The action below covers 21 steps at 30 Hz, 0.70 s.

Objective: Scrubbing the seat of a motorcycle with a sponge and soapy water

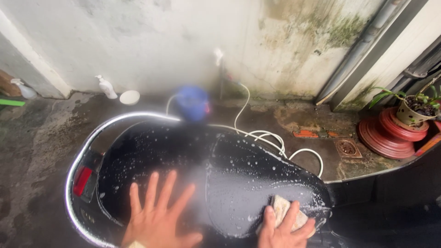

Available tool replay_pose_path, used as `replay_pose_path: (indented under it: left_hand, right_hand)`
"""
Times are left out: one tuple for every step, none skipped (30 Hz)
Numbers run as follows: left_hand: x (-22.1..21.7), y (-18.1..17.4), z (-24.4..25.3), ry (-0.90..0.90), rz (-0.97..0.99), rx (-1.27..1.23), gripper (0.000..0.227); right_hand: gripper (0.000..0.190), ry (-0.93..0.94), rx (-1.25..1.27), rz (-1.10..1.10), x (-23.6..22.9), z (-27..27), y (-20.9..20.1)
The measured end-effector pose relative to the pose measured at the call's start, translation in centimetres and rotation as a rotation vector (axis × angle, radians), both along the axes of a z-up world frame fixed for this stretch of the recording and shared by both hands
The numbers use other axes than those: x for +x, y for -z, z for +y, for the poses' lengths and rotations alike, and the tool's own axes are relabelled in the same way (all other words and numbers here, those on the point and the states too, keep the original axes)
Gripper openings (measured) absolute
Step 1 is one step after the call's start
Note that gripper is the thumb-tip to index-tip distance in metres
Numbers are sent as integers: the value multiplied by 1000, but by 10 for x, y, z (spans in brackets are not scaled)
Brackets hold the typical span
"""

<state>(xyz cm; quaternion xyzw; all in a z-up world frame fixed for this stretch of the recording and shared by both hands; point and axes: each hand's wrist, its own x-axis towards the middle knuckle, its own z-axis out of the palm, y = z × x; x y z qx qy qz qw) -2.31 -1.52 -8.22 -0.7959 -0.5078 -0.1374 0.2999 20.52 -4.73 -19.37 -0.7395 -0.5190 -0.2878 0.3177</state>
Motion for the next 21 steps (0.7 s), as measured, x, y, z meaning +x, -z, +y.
replay_pose_path:
  left_hand:
    - [4, -6, 6, 24, -20, -3, 119]
    - [2, -2, 4, 25, -20, -1, 119]
    - [1, 1, 3, 10, -19, 6, 122]
    - [-1, 5, 2, -5, -18, 13, 124]
    - [1, 3, 6, -6, -19, 16, 124]
    - [2, 2, 8, 9, -13, 18, 123]
    - [0, 1, 4, 18, -1, 7, 121]
    - [-2, 2, 3, 11, 4, 0, 121]
    - [-3, 3, 2, 14, -7, -6, 122]
    - [-2, 4, 2, 17, -18, -12, 123]
    - [-1, 1, 3, 21, -25, -4, 123]
    - [0, -1, 4, 17, -10, -1, 123]
    - [1, -4, 5, 12, 7, 0, 124]
    - [3, -3, 8, 16, 2, 5, 124]
    - [2, -3, 7, 13, 0, 8, 124]
    - [1, -1, 6, 10, -2, 11, 125]
    - [-1, 2, 2, 6, -1, -1, 125]
    - [-2, 4, -1, -1, -6, -9, 125]
    - [-2, 6, 4, 0, -13, -3, 125]
    - [-1, 2, 3, 5, -15, -1, 125]
    - [0, 0, 4, 0, -6, 7, 126]
  right_hand:
    - [43, -42, 43, -58, -5, 2, -5]
    - [36, -83, 86, -116, -10, 5, -11]
    - [30, -123, 131, -176, -14, 8, -17]
    - [24, -163, 177, -235, -19, 12, -23]
    - [24, -164, 180, -236, -8, 12, -18]
    - [46, -1, 4, -31, 2, 11, -12]
    - [68, 157, -176, 183, 9, 5, -5]
    - [68, 150, -185, 186, 2, 1, -8]
    - [62, 87, -173, 111, -3, -3, -13]
    - [56, 24, -159, 37, -8, -7, -18]
    - [50, -32, -127, -43, -8, -3, -24]
    - [44, -87, -94, -124, -9, 1, -30]
    - [38, -142, -63, -204, -10, 4, -36]
    - [38, -138, -59, -209, 1, 9, -37]
    - [52, -1, -237, 108, 10, 12, -37]
    - [66, 143, -399, 429, 18, 14, -37]
    - [66, 142, -412, 429, 11, 7, -38]
    - [55, 72, -350, 280, 5, 0, -41]
    - [44, 11, -268, 131, 0, 0, -44]
    - [33, -49, -184, -18, -4, 1, -48]
    - [22, -106, -91, -169, -7, 4, -53]
